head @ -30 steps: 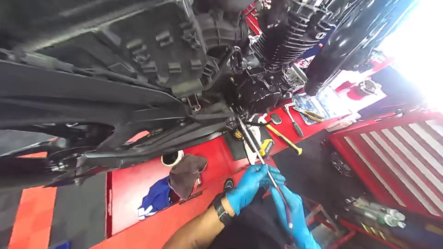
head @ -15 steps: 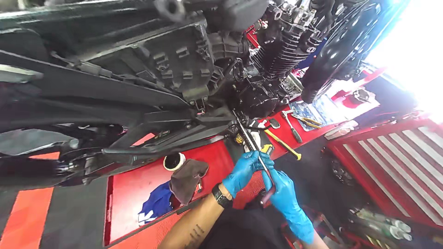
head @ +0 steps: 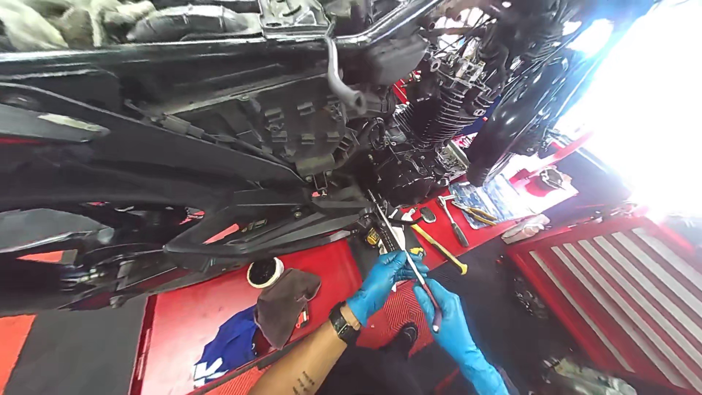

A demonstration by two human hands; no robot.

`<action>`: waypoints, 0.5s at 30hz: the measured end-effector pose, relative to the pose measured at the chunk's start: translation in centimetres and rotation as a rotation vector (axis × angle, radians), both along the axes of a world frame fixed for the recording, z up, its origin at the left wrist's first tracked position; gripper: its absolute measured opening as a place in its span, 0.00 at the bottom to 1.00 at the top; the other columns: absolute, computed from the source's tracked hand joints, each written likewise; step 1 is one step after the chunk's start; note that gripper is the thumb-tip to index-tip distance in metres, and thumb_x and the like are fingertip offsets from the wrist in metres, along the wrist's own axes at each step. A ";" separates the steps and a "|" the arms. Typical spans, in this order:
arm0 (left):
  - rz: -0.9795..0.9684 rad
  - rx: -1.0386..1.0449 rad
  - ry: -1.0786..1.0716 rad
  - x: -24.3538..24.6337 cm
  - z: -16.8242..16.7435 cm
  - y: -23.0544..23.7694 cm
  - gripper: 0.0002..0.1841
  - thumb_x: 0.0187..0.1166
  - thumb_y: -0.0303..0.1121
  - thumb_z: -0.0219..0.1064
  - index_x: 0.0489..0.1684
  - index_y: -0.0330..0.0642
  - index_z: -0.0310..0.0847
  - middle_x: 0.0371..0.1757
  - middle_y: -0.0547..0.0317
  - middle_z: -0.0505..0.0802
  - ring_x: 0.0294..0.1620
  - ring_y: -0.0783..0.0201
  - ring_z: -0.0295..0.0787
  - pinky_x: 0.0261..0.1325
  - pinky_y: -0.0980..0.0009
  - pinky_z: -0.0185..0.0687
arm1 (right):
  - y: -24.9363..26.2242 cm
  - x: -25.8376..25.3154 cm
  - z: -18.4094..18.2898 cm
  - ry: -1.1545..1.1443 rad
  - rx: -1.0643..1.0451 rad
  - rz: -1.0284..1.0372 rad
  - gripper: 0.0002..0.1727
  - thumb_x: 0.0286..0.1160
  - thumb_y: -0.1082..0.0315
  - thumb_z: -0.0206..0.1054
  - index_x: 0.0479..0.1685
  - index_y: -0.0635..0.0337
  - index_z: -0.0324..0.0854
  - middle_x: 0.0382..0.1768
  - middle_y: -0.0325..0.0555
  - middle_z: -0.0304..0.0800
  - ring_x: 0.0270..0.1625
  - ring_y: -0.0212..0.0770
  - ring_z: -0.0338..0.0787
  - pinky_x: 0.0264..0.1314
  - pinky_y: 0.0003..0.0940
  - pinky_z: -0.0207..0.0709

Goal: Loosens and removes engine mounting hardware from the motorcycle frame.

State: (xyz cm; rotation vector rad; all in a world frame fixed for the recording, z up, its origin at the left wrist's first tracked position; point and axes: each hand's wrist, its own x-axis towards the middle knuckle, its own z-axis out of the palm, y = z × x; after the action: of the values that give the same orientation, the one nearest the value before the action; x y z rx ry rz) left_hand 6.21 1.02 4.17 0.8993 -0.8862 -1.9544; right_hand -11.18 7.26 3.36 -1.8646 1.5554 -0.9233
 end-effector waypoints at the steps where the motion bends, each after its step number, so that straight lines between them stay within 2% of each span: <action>1: 0.010 -0.053 -0.157 0.2 0.2 0.3 0.22 0.96 0.36 0.43 0.61 0.28 0.82 0.48 0.49 0.97 0.48 0.62 0.95 0.60 0.64 0.89 | 0.3 0.3 -0.6 -0.080 0.037 0.004 0.18 0.80 0.53 0.64 0.37 0.59 0.88 0.21 0.34 0.84 0.23 0.26 0.81 0.27 0.26 0.77; 3: 0.042 -0.292 -0.647 1.1 0.9 1.4 0.19 0.93 0.41 0.53 0.57 0.37 0.88 0.43 0.56 0.96 0.44 0.66 0.94 0.55 0.64 0.90 | 0.7 1.1 -1.8 -0.161 0.048 -0.009 0.16 0.77 0.55 0.67 0.35 0.60 0.88 0.21 0.35 0.85 0.23 0.24 0.82 0.27 0.24 0.77; 4: 0.073 -0.491 -0.852 1.7 1.2 2.2 0.17 0.89 0.41 0.57 0.57 0.40 0.89 0.44 0.56 0.96 0.46 0.64 0.94 0.56 0.62 0.89 | 0.8 1.3 -2.0 -0.174 0.040 -0.014 0.16 0.76 0.55 0.67 0.35 0.60 0.89 0.21 0.35 0.86 0.23 0.24 0.82 0.28 0.23 0.78; 5: 0.085 -0.707 -0.969 2.3 1.3 3.0 0.16 0.84 0.40 0.63 0.58 0.42 0.89 0.48 0.55 0.95 0.50 0.61 0.93 0.59 0.60 0.89 | 0.8 1.5 -2.1 -0.176 0.027 -0.018 0.15 0.76 0.56 0.67 0.34 0.59 0.89 0.22 0.35 0.86 0.24 0.24 0.83 0.28 0.24 0.78; 6: 0.036 -0.890 -0.999 2.9 1.7 3.6 0.18 0.78 0.39 0.70 0.63 0.44 0.88 0.56 0.53 0.93 0.59 0.57 0.90 0.66 0.55 0.85 | 0.9 1.6 -2.2 -0.159 0.001 -0.029 0.15 0.77 0.56 0.66 0.34 0.59 0.89 0.22 0.36 0.86 0.24 0.26 0.83 0.28 0.25 0.79; 8: -0.146 -1.160 -0.970 3.4 2.3 4.2 0.34 0.67 0.46 0.80 0.76 0.50 0.80 0.75 0.54 0.86 0.79 0.50 0.77 0.82 0.46 0.69 | 1.0 1.8 -2.0 -0.016 -0.113 -0.088 0.17 0.77 0.55 0.63 0.35 0.59 0.90 0.22 0.40 0.89 0.25 0.34 0.88 0.29 0.35 0.83; 10: -0.286 -1.273 -0.912 2.9 2.4 4.1 0.44 0.65 0.58 0.80 0.84 0.52 0.73 0.85 0.55 0.78 0.89 0.49 0.64 0.91 0.42 0.53 | 0.8 1.9 -1.7 0.169 -0.245 -0.149 0.19 0.69 0.55 0.60 0.26 0.60 0.89 0.19 0.45 0.89 0.24 0.44 0.91 0.28 0.46 0.82; 12: -0.394 -1.284 -0.843 1.8 2.4 3.4 0.44 0.69 0.63 0.74 0.83 0.46 0.73 0.84 0.53 0.78 0.90 0.48 0.62 0.93 0.43 0.48 | 1.1 1.8 -1.3 0.094 -0.166 -0.112 0.19 0.61 0.56 0.66 0.25 0.66 0.89 0.23 0.51 0.92 0.30 0.49 0.94 0.35 0.52 0.84; 13: -0.449 -1.275 -0.801 1.0 2.4 3.1 0.41 0.73 0.61 0.72 0.82 0.43 0.74 0.83 0.50 0.80 0.89 0.47 0.64 0.93 0.46 0.49 | 1.6 2.0 -0.6 -0.019 -0.076 -0.087 0.21 0.58 0.57 0.73 0.32 0.72 0.90 0.32 0.57 0.95 0.40 0.50 0.95 0.49 0.53 0.84; 14: -0.485 -1.264 -0.760 0.1 2.2 2.7 0.37 0.77 0.55 0.70 0.80 0.39 0.75 0.79 0.46 0.82 0.87 0.46 0.69 0.92 0.48 0.54 | 2.2 2.3 -0.3 -0.121 -0.016 -0.082 0.26 0.55 0.57 0.78 0.41 0.77 0.89 0.41 0.59 0.95 0.50 0.48 0.95 0.62 0.48 0.82; 15: -0.483 -1.258 -0.731 -0.7 2.0 2.5 0.29 0.79 0.45 0.67 0.76 0.37 0.79 0.72 0.44 0.87 0.80 0.46 0.77 0.88 0.50 0.62 | 2.7 2.8 -0.3 -0.214 0.011 -0.099 0.31 0.50 0.58 0.81 0.46 0.81 0.86 0.45 0.60 0.95 0.54 0.43 0.92 0.68 0.42 0.79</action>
State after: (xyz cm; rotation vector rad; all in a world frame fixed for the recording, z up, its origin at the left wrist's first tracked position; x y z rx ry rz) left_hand 5.53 3.54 6.15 0.5829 -2.5100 -0.9088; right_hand -8.39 9.98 3.08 -1.6342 1.5282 -1.1163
